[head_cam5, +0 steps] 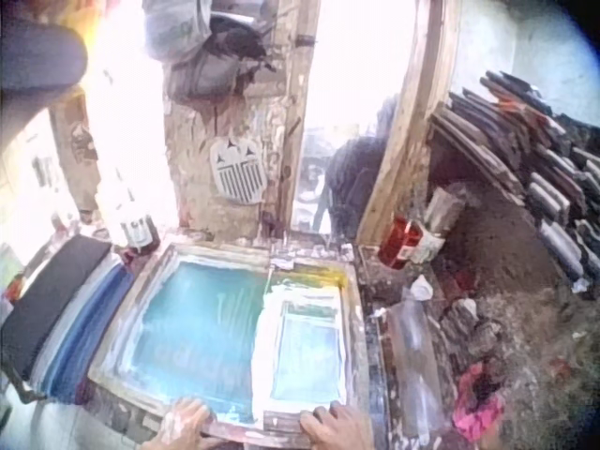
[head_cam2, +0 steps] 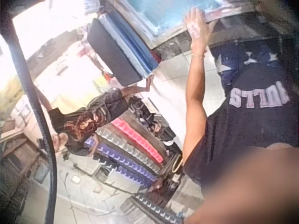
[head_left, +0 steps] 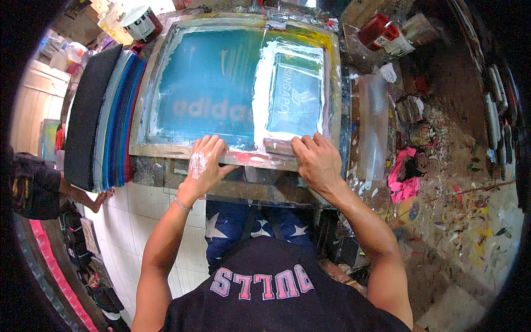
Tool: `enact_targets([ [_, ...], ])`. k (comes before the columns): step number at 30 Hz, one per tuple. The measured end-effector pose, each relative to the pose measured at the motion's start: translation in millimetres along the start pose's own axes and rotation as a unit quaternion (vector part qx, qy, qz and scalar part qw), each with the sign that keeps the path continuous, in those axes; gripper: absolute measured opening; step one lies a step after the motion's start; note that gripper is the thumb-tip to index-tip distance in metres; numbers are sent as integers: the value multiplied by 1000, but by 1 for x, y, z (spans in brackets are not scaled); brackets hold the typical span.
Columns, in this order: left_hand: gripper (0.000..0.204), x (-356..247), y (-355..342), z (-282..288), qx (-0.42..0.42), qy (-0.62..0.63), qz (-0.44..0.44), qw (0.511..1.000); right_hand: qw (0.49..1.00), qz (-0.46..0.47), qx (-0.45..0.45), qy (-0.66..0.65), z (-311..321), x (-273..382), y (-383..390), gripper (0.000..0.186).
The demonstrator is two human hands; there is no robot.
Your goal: The person performs screen printing on black t-shirts using a squeegee to pull white ink across a screen. They repeatedly place shirts under the screen, apply ink, and remove the printed shirts to a stack.
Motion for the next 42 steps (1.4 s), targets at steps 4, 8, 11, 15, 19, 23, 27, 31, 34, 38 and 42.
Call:
enact_targets([
  [4, 48, -1, -2, 1, 12, 3, 7, 1000, 991, -1, -114, 68, -33, -40, -40, 18],
  [8, 48, -2, -2, 3, 22, 5, 19, 1000, 990, -4, -123, 67, -37, -87, -118, 15],
  [11, 49, -3, -3, 3, 27, 10, 24, 999, 999, -36, 5, 35, -22, -117, -157, 21],
  [15, 49, -3, -4, 4, 26, 13, 25, 999, 999, -17, 25, 15, -7, -149, -196, 35],
  [19, 49, -3, -4, 3, 35, 18, 34, 999, 998, 1, 20, 56, -27, -156, -220, 38],
  [23, 48, 0, -2, 1, 46, 0, 45, 998, 998, -22, 10, 51, -36, -156, -201, 29],
  [27, 48, 0, 0, 1, 41, 6, 40, 998, 997, -60, 20, 52, -31, -134, -160, 23],
  [31, 49, -1, 0, 2, 35, 23, 39, 998, 988, -131, 82, 16, -15, -92, -111, 18],
  [34, 48, -2, -1, 2, 23, 18, 26, 999, 990, -125, 62, 10, 3, -46, -59, 9],
  [38, 47, 1, 0, 0, 19, 18, 21, 999, 994, -88, 62, -22, 14, -15, -23, 11],
  [42, 47, 1, 2, -1, 3, 23, 4, 1000, 997, -75, 16, -24, 18, -13, -21, 15],
])
Point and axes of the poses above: each hand's wrist, its own y-axis away from the middle knuckle, its own z-axis out of the back of the hand, x = y × z, the point moved 4 cm from there along -y, towards the middle knuckle, and after that the axes turned 8 degrees about y, right-handed, at the moved point
